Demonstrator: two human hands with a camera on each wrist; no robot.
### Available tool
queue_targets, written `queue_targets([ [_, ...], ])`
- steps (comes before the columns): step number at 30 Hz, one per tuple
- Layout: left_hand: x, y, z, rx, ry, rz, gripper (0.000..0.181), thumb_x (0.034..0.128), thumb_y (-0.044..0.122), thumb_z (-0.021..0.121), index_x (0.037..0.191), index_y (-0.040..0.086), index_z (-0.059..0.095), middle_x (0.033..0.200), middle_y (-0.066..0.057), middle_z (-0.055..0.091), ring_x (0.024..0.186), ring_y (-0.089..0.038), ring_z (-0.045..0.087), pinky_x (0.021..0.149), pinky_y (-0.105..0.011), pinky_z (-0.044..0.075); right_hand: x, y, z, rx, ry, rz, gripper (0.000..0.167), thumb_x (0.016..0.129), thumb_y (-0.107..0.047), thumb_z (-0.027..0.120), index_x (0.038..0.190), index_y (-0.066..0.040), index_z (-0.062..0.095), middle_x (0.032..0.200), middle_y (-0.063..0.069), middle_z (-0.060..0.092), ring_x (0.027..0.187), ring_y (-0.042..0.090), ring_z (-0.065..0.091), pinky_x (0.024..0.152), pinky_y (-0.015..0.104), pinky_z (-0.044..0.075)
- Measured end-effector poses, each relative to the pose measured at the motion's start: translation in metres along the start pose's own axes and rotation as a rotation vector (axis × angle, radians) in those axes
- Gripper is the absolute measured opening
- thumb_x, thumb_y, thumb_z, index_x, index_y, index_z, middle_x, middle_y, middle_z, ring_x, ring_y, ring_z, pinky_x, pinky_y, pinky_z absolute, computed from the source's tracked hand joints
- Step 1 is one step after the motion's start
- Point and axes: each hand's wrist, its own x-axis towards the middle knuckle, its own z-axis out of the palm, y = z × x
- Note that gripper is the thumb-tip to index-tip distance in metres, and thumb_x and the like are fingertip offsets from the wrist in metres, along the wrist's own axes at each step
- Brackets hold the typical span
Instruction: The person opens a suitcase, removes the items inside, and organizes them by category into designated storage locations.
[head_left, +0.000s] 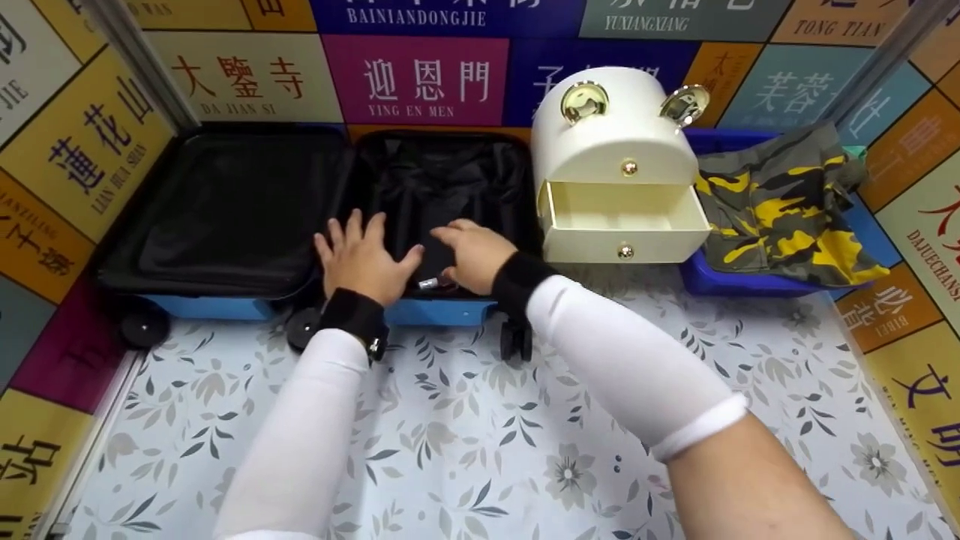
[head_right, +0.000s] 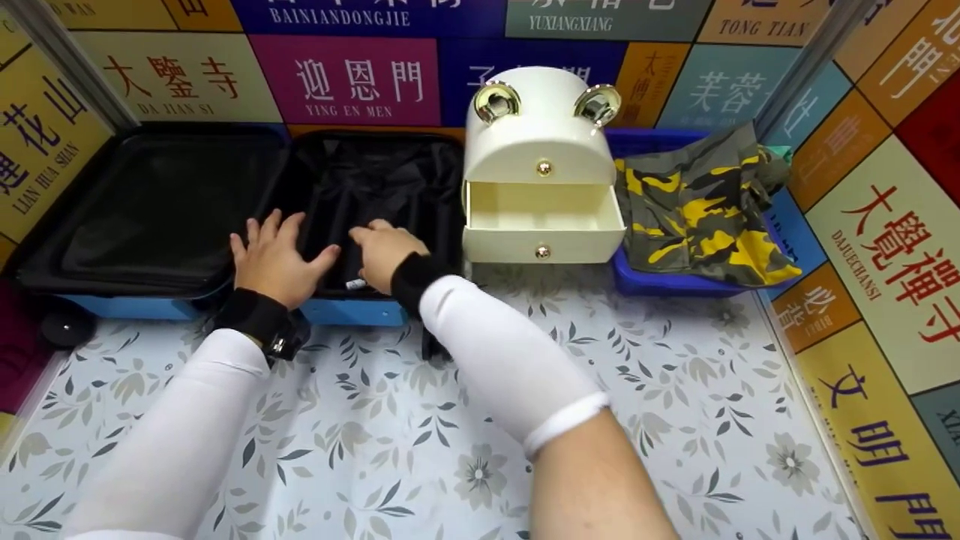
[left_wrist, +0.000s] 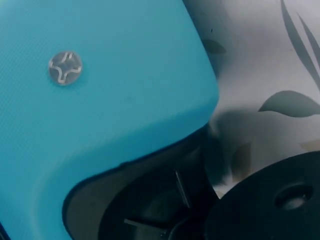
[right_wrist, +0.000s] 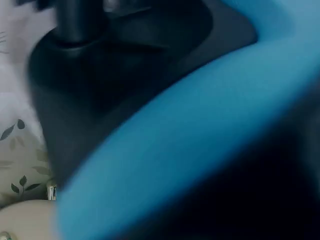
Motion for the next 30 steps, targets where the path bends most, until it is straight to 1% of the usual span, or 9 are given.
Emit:
queue_targets([
  [3, -0.001, 0.003, 0.002, -0.014, 0.018, 0.007, 0.086, 0.0947, 0.071, 0.060, 0.162, 0.019, 0.045, 0.175, -0.018, 0.030, 0.163, -0.051, 0.015, 0.132, -0.069, 0.003, 0.013, -0.004, 0.006, -0.070, -0.100, 0.001, 0.067, 0.100, -0.027, 0.073, 0.161, -0.013, 0.048, 0.161, 0.018, 0.052, 0.146, 0.038, 0.054, 0.122, 0.047, 0.046],
  [7, -0.002, 0.007, 0.004, -0.031, 0.031, 0.017, 0.085, 0.0954, 0.070, 0.060, 0.162, 0.019, 0.045, 0.175, -0.018, 0.030, 0.163, -0.051, 0.016, 0.132, -0.068, 0.003, 0.025, -0.003, 0.013, -0.134, -0.237, -0.079, 0.055, 0.103, -0.023, 0.066, 0.156, -0.014, 0.056, 0.150, 0.017, 0.063, 0.140, 0.035, 0.060, 0.119, 0.045, 0.049],
  [10, -0.003, 0.009, 0.004, -0.034, 0.031, 0.020, 0.084, 0.0957, 0.069, 0.059, 0.162, 0.019, 0.045, 0.175, -0.018, 0.030, 0.163, -0.051, 0.015, 0.132, -0.068, 0.003, 0.030, 0.001, 0.015, -0.174, -0.374, -0.143, 0.049, 0.106, -0.020, 0.056, 0.155, -0.019, 0.057, 0.150, 0.014, 0.064, 0.140, 0.033, 0.060, 0.119, 0.044, 0.048],
  [12, -0.003, 0.010, 0.004, -0.035, 0.031, 0.019, 0.084, 0.0957, 0.069, 0.059, 0.162, 0.019, 0.045, 0.175, -0.017, 0.030, 0.163, -0.051, 0.015, 0.132, -0.068, 0.003, 0.032, 0.003, 0.015, -0.183, -0.448, -0.161, 0.048, 0.106, -0.019, 0.052, 0.154, -0.021, 0.058, 0.152, 0.013, 0.062, 0.142, 0.033, 0.059, 0.121, 0.044, 0.046],
  [15, -0.002, 0.011, 0.004, -0.031, 0.029, 0.018, 0.084, 0.0956, 0.069, 0.060, 0.162, 0.019, 0.045, 0.175, -0.017, 0.030, 0.163, -0.050, 0.015, 0.132, -0.068, 0.003, 0.033, 0.005, 0.013, -0.197, -0.525, -0.160, 0.046, 0.104, -0.018, 0.049, 0.148, -0.017, 0.064, 0.151, 0.015, 0.062, 0.141, 0.034, 0.059, 0.120, 0.044, 0.046],
  [19, -0.002, 0.011, 0.003, -0.035, 0.029, 0.018, 0.084, 0.0953, 0.068, 0.061, 0.161, 0.019, 0.046, 0.174, -0.017, 0.031, 0.163, -0.050, 0.016, 0.132, -0.068, 0.003, 0.029, 0.004, 0.009, -0.199, -0.544, -0.141, 0.042, 0.102, -0.019, 0.049, 0.138, -0.010, 0.069, 0.146, 0.017, 0.066, 0.135, 0.034, 0.062, 0.117, 0.044, 0.049],
  [24, -0.001, 0.010, 0.003, -0.021, 0.027, 0.013, 0.084, 0.0954, 0.069, 0.060, 0.161, 0.020, 0.046, 0.174, -0.017, 0.031, 0.163, -0.050, 0.016, 0.132, -0.068, 0.004, 0.030, 0.003, 0.010, -0.191, -0.499, -0.128, 0.039, 0.101, -0.017, 0.052, 0.132, -0.006, 0.072, 0.138, 0.018, 0.070, 0.127, 0.034, 0.066, 0.113, 0.044, 0.052],
  [27, -0.001, 0.008, 0.003, -0.017, 0.024, 0.011, 0.084, 0.0956, 0.070, 0.059, 0.162, 0.020, 0.046, 0.175, -0.017, 0.031, 0.164, -0.050, 0.015, 0.132, -0.068, 0.003, 0.033, 0.002, 0.015, -0.175, -0.477, -0.113, 0.035, 0.101, -0.014, 0.055, 0.129, -0.006, 0.074, 0.132, 0.018, 0.073, 0.116, 0.030, 0.066, 0.108, 0.043, 0.054],
  [30, -0.002, 0.006, 0.003, -0.017, 0.022, 0.010, 0.084, 0.0956, 0.070, 0.059, 0.162, 0.020, 0.046, 0.175, -0.017, 0.030, 0.163, -0.051, 0.015, 0.132, -0.068, 0.002, 0.037, 0.002, 0.020, -0.154, -0.466, -0.104, 0.030, 0.100, -0.011, 0.057, 0.122, -0.006, 0.076, 0.125, 0.017, 0.075, 0.103, 0.026, 0.062, 0.101, 0.041, 0.055],
])
